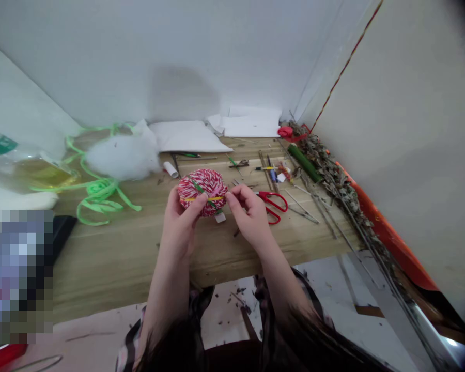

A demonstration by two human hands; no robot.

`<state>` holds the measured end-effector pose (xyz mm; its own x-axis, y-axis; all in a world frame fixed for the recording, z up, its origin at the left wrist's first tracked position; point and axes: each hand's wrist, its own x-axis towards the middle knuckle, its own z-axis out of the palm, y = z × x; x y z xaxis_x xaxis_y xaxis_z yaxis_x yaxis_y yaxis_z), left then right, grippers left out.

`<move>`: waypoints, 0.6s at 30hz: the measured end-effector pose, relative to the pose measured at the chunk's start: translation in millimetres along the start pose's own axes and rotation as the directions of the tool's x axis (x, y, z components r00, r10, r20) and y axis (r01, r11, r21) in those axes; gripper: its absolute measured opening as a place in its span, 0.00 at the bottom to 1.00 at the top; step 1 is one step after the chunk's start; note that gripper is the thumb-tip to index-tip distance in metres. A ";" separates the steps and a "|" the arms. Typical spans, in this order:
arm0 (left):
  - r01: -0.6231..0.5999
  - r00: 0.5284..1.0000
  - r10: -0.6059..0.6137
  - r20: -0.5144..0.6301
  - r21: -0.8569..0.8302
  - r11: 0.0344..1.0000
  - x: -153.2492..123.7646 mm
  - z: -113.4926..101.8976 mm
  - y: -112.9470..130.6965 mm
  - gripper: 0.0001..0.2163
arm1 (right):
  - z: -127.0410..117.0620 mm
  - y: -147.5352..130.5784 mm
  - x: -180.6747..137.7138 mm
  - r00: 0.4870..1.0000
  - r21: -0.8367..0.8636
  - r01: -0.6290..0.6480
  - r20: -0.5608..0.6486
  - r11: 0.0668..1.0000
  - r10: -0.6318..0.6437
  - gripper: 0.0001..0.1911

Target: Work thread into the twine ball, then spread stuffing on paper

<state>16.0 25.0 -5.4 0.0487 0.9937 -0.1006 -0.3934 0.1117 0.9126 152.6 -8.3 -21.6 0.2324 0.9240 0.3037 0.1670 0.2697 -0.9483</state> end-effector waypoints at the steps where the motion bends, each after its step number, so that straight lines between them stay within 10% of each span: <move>1: 0.033 0.999 -0.033 -0.008 -0.009 0.999 1.3 -0.6 -1.3 0.25 | 0.0 0.0 -0.2 1.000 -0.001 -0.004 -0.003 1.000 0.004 0.10; 18: 0.214 0.975 -0.220 -0.026 -0.134 0.968 3.3 4.6 4.7 0.14 | 0.9 1.6 -0.1 1.000 -0.024 -0.026 -0.009 0.999 0.025 0.11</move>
<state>18.5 28.8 0.3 0.1098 0.9447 -0.3090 -0.4933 0.3217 0.8082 152.0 -7.7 -23.1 0.2450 0.9281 0.2803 0.1840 0.2393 -0.9533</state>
